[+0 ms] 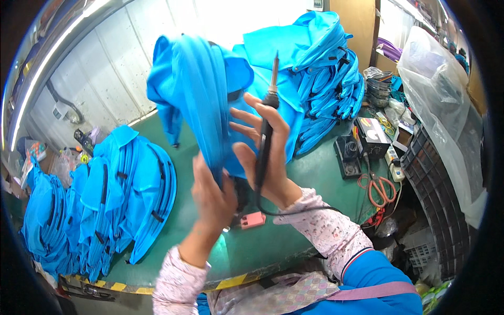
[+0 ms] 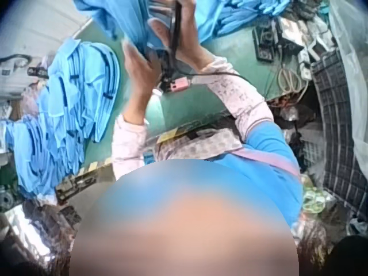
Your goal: The person repeatedly picks up blue fabric bags from a pile, uses a handheld soldering iron to press along seams and edges, then places the finished bags onto a separate pile. The process is repeated continuously throughout the clip.
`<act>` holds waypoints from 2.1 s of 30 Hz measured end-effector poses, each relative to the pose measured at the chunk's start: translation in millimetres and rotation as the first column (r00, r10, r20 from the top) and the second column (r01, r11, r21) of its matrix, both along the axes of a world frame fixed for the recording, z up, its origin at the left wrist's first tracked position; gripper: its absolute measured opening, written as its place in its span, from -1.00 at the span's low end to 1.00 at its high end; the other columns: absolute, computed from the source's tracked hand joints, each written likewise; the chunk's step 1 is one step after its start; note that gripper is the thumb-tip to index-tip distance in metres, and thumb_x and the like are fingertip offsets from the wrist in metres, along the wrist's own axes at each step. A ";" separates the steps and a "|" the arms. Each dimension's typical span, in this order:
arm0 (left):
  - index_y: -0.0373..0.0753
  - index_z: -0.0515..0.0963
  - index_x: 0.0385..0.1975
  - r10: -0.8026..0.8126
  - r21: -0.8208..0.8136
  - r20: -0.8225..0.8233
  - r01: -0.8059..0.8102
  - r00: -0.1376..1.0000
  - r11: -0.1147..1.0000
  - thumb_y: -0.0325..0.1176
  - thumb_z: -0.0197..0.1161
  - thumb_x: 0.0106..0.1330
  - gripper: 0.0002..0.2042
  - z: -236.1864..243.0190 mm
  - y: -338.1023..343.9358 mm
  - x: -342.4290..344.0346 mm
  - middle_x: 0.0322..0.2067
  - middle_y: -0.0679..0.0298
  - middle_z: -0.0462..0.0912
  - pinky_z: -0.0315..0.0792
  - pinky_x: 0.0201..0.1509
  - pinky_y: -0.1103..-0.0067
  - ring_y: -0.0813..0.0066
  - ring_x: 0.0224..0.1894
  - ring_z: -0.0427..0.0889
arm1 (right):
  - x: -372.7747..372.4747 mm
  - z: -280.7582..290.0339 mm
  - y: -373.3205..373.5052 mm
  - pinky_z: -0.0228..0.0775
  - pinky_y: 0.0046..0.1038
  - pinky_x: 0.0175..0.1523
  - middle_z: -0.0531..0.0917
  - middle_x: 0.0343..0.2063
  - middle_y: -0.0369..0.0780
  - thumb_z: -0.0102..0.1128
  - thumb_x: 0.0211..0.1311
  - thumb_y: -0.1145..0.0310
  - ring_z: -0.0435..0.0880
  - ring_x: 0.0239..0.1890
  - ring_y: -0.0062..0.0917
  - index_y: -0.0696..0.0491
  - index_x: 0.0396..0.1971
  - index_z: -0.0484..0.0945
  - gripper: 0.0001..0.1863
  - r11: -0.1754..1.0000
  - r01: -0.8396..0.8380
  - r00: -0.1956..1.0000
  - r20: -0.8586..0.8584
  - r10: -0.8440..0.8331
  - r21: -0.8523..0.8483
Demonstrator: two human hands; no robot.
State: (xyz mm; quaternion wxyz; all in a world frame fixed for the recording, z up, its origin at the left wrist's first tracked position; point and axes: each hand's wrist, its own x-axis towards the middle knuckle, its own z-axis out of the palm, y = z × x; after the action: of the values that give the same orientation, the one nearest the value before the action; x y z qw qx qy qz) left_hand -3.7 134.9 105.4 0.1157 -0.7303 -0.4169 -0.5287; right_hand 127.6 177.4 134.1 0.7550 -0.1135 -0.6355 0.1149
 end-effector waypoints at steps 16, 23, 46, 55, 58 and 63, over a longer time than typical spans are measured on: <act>-0.32 0.17 0.35 -0.414 -0.274 -0.499 0.314 0.762 0.909 -0.18 0.28 0.29 -0.31 96.3 349.3 237.5 0.21 -0.16 0.39 0.37 0.27 0.28 -0.10 0.21 0.44 | 126.0 -120.0 -8.0 0.59 -0.44 -0.26 0.44 0.06 0.11 0.10 0.41 0.29 0.66 -0.40 -0.45 0.14 0.19 0.21 -0.53 0.868 0.384 0.923 0.153 -0.353 -0.314; -0.25 0.41 -0.01 -0.369 -0.364 -0.659 0.152 0.655 0.919 -0.14 0.29 0.31 -0.60 62.6 189.1 110.1 -0.10 -0.01 0.42 0.51 -0.12 0.25 0.02 -0.09 0.55 | 116.2 -112.8 -15.4 0.57 -0.47 -0.21 0.51 0.05 0.06 0.28 0.21 0.52 0.64 -0.34 -0.45 0.17 0.16 0.29 -0.46 0.886 0.258 0.965 0.137 -0.222 -0.385; -0.26 0.47 0.09 0.055 -0.614 -0.098 -0.104 0.994 0.783 -0.08 0.40 0.17 -0.45 -76.6 -48.9 -61.3 -0.05 0.00 0.46 0.50 0.02 0.29 0.00 -0.07 0.52 | 22.8 -154.4 -65.2 0.50 -0.35 0.01 0.29 0.31 -0.01 0.50 -0.07 0.47 0.57 -0.07 -0.30 0.10 0.23 0.22 -0.17 0.901 0.164 0.699 0.692 0.181 -0.402; -0.25 0.63 -0.20 0.694 -0.410 -0.646 -0.911 0.317 0.034 -0.35 0.21 0.24 -0.80 10.5 -19.0 -375.4 -0.13 0.00 0.63 0.56 -0.03 0.21 0.09 -0.02 0.64 | 90.2 -113.5 -81.7 0.46 -0.38 0.02 0.38 0.27 -0.03 0.10 0.16 0.72 0.61 -0.10 -0.46 0.11 0.21 0.26 -0.42 0.794 0.454 0.807 0.565 -0.173 -0.405; -0.23 0.59 -0.16 0.611 -0.429 -0.713 -0.903 0.344 0.008 0.00 0.38 0.14 -0.57 -22.6 -47.6 -431.9 -0.13 0.08 0.67 0.58 -0.06 0.22 0.04 -0.09 0.67 | 86.5 -113.7 -81.1 0.44 -0.45 0.00 0.37 0.27 -0.06 0.02 0.29 0.65 0.60 -0.18 -0.54 0.11 0.23 0.23 -0.49 0.751 0.442 0.863 0.462 -0.205 -0.491; -0.26 0.44 -0.28 0.754 -0.215 -0.391 -0.849 0.528 0.484 -0.03 0.33 0.16 -0.60 -51.2 -58.6 -445.8 -0.36 -0.01 0.60 0.51 -0.28 0.17 -0.06 -0.28 0.63 | 53.9 -117.6 -79.9 0.47 -0.49 -0.07 0.41 0.22 -0.04 0.08 0.30 0.62 0.60 -0.29 -0.57 0.14 0.21 0.23 -0.50 0.737 0.423 0.864 0.480 -0.153 -0.527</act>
State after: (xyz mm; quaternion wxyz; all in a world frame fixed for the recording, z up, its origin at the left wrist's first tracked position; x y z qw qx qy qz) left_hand -449.5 76.3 54.2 0.2568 -0.5140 -0.7866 -0.2260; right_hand 181.5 97.5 16.5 0.5355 -0.4740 -0.6784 0.1686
